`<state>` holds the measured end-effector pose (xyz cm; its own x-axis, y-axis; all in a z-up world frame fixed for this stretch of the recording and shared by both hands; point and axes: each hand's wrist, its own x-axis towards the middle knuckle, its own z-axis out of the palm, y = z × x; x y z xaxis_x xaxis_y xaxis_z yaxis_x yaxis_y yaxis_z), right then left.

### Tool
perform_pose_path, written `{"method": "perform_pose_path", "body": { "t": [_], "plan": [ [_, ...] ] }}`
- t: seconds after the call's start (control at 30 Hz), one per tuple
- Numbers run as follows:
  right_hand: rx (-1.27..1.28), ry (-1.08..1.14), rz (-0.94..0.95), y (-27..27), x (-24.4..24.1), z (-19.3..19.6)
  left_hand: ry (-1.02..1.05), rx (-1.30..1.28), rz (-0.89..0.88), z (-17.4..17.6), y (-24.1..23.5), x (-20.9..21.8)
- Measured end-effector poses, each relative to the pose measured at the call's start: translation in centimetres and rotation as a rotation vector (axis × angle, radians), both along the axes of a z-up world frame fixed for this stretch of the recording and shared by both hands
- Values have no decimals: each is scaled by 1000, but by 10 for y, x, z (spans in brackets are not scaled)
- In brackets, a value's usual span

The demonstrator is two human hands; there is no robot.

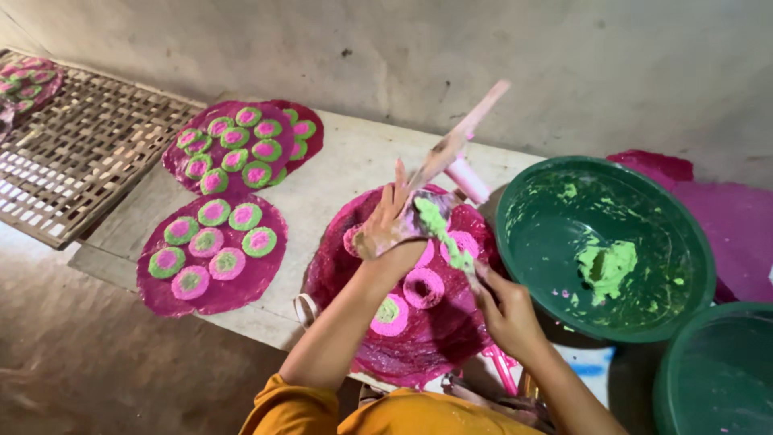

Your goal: The person uses a wooden press tool to form layers of green and pink dough onto round mats.

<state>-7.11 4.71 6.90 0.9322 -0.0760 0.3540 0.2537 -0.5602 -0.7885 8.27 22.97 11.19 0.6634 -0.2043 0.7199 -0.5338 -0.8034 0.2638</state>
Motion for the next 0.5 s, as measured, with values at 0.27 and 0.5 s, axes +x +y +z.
{"method": "perform_pose_path", "body": {
  "t": [0.27, 0.5],
  "plan": [
    [-585, 540, -480, -179, -26, -2, 991, -686, -291, -49, 11, 27],
    [-592, 436, -349, -212, 11, 16, 1660, -1050, -653, -73, -13, -53]
  ]
}}
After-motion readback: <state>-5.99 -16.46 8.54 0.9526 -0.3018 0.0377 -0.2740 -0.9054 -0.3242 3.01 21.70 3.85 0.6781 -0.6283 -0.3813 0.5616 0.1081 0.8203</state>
